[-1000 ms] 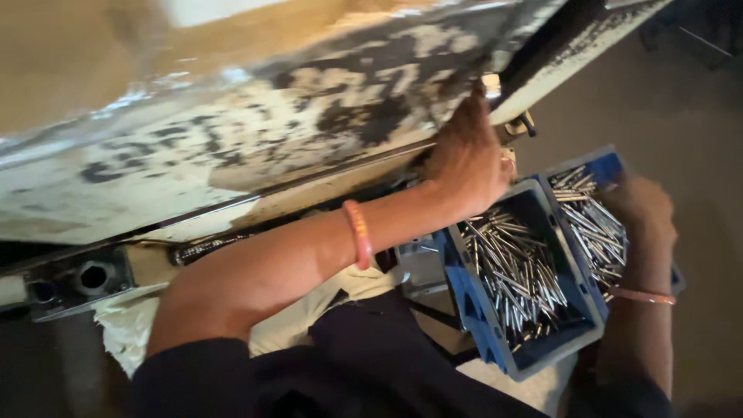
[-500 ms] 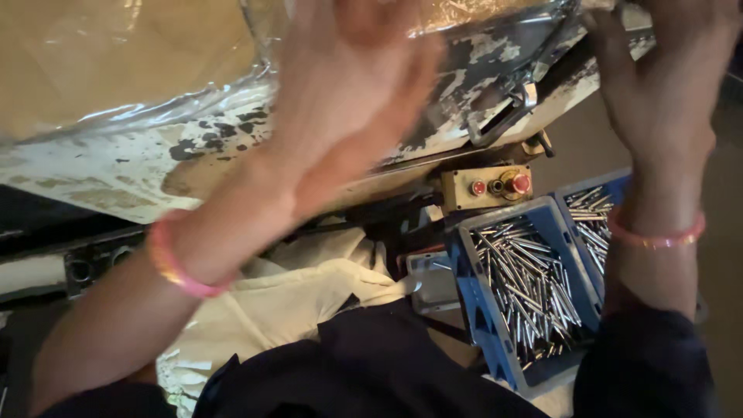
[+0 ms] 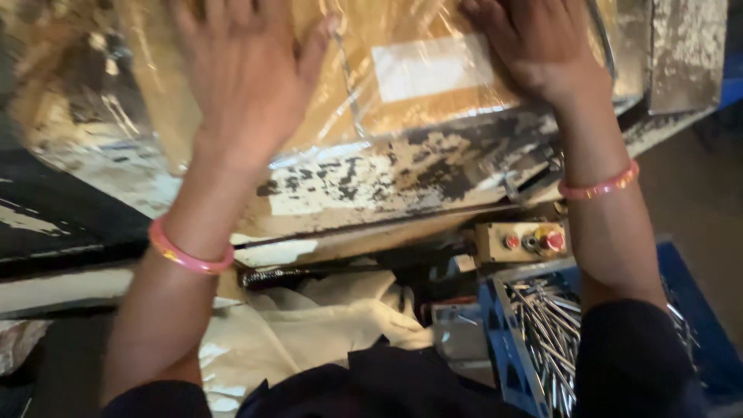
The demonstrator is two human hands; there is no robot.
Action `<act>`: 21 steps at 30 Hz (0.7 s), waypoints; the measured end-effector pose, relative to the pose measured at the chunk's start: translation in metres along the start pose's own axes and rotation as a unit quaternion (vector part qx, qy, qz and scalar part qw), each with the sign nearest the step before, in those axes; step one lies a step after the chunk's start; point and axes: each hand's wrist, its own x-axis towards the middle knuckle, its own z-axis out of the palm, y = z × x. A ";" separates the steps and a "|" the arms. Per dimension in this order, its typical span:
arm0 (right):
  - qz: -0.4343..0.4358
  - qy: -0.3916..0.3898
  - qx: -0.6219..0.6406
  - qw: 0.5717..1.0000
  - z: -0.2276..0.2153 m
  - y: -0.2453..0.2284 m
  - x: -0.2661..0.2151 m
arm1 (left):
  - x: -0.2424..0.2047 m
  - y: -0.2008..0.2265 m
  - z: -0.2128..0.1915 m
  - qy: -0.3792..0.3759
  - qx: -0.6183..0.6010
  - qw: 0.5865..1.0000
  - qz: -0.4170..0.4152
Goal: The person repeatedly inserts metal rods into a machine, presses a button, and smooths a plastic-wrapped package on the machine's surface. The person handles metal rods and a plastic-wrapped package throughout the task.
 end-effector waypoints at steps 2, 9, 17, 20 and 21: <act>0.004 0.039 0.038 0.999 -0.011 -0.015 0.003 | 0.000 0.001 0.003 -0.028 -0.031 0.998 -0.039; 0.021 0.073 0.093 0.993 -0.046 -0.057 0.020 | 0.001 0.001 0.004 -0.066 0.002 0.996 -0.054; 0.060 0.045 0.086 0.993 -0.046 -0.060 0.030 | -0.002 0.006 -0.003 -0.081 -0.017 0.994 -0.076; 0.055 0.054 0.056 0.995 -0.042 -0.057 0.031 | -0.001 0.008 -0.005 -0.071 -0.017 0.994 -0.076; 0.055 0.055 0.058 0.995 -0.042 -0.057 0.030 | -0.001 0.009 -0.006 -0.072 -0.019 0.994 -0.079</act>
